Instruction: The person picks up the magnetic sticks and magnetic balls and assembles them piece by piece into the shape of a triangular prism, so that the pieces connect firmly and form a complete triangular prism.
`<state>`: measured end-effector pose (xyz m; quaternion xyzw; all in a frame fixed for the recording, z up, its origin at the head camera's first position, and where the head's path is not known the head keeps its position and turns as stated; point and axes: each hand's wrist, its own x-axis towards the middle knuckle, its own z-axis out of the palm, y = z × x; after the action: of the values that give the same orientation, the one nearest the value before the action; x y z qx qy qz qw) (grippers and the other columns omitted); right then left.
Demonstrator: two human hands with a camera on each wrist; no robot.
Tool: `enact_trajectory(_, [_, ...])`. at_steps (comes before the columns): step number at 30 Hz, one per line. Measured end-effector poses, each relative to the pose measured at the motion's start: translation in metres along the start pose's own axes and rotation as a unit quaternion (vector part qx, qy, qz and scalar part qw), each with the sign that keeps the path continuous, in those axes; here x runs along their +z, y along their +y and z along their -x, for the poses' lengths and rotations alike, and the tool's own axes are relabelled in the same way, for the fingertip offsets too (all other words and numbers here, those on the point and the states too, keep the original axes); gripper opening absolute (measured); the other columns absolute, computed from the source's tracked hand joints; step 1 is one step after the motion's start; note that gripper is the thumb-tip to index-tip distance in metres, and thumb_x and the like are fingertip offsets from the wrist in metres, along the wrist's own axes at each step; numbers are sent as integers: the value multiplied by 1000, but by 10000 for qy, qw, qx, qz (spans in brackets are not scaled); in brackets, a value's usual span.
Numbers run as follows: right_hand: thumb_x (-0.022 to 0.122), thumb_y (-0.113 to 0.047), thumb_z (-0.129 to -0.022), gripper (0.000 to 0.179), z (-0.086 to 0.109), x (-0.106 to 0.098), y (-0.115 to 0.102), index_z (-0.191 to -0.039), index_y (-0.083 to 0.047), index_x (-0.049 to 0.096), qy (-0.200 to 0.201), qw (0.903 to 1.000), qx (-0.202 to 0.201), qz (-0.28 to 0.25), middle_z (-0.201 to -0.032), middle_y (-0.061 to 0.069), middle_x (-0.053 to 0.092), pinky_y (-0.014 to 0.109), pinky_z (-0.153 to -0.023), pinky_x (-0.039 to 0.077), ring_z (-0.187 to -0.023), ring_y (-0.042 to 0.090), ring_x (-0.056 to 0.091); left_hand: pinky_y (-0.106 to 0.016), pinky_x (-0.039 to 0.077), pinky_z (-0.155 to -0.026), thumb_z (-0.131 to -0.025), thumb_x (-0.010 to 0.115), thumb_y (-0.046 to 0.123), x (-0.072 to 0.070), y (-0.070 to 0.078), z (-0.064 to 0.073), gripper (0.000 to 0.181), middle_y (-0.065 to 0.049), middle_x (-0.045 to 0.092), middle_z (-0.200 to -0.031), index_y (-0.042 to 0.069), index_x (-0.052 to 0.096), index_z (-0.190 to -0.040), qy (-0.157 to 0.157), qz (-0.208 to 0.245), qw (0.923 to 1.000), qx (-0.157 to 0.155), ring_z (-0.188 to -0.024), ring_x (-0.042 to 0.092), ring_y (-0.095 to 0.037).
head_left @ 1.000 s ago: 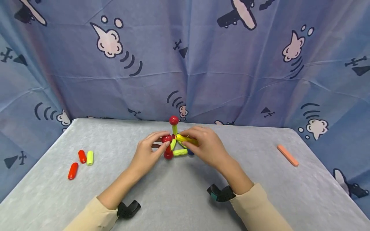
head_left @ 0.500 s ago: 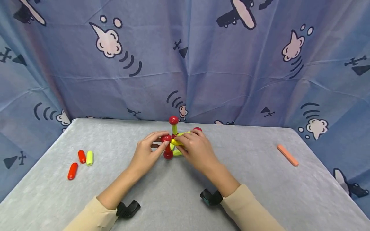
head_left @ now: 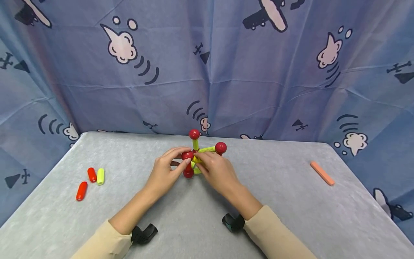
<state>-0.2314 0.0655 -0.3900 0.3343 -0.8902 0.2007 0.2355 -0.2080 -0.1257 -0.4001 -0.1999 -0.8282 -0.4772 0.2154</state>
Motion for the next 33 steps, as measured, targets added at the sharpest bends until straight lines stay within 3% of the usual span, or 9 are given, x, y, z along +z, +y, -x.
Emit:
enact_trajectory(9, [81,-13,-86,29,-3,-7,1,-114,-11,75,-86,9999,-67,12,-106,4,78,34,-74,61,-94,18,75,-28,61,-77,-95,71,13,-1,1,-1,33,-5,69,-128,9,69,-127,-119,-2,9999,39,-103,70,-17])
enact_trajectory(13, [81,-17,-86,26,-8,-31,5,-111,-10,76,-83,9997,-214,-46,-103,4,78,32,-68,60,-83,17,74,-28,61,-77,-95,71,13,-2,2,-1,34,-4,69,-128,11,68,-128,-155,-3,9999,-30,-104,70,-17])
enact_trajectory(16, [79,-17,-88,21,-12,-57,17,-107,-9,77,242,9995,-130,-183,-96,5,78,32,-66,59,-76,17,72,-26,61,-78,-95,71,15,-2,3,-2,34,-3,68,-130,12,68,-130,-257,26,9995,-170,-105,69,-16])
enact_trajectory(20, [74,-18,-93,17,-10,-91,48,-105,-7,77,660,9951,706,-231,-92,9,78,40,-68,61,-76,22,74,-26,61,-80,-96,70,16,-1,3,-2,38,-3,66,-132,12,64,-134,-338,-11,9989,-329,-107,70,-17])
enact_trajectory(22, [71,-23,-95,23,-5,-106,68,-111,-7,75,355,9890,1425,-150,-98,13,78,46,-73,60,-83,28,74,-28,61,-82,-96,70,15,-1,2,-2,42,-5,66,-134,13,60,-137,-325,-53,9987,-385,-108,70,-18])
enact_trajectory(24, [67,-31,-97,34,3,-121,90,-121,-7,71,-424,9740,2223,-41,-111,17,75,51,-79,57,-96,34,72,-31,62,-83,-95,71,15,0,0,-2,47,-7,67,-132,12,57,-140,-344,-71,9983,-461,-108,71,-21])
enact_trajectory(28, [64,-40,-97,58,28,-141,138,-138,0,57,-2211,9158,3339,299,-134,29,61,58,-85,53,-116,46,61,-36,61,-86,-92,74,14,1,-6,-2,53,-9,70,-126,12,55,-141,-668,-97,9942,-842,-107,71,-23])
enact_trajectory(30, [64,-37,-95,62,44,-144,162,-140,4,52,-2521,8961,3629,421,-136,33,56,59,-85,53,-118,50,58,-37,61,-87,-92,75,13,0,-12,0,47,-9,72,-121,10,59,-136,-940,-125,9900,-1041,-105,72,-24])
enact_trajectory(33, [63,-29,-95,59,68,-144,189,-139,7,50,-2266,8754,4228,601,-137,36,53,58,-81,53,-116,53,56,-35,61,-86,-92,74,13,0,-23,3,32,-9,74,-115,8,67,-123,-1292,-189,9835,-1250,-100,73,-22])
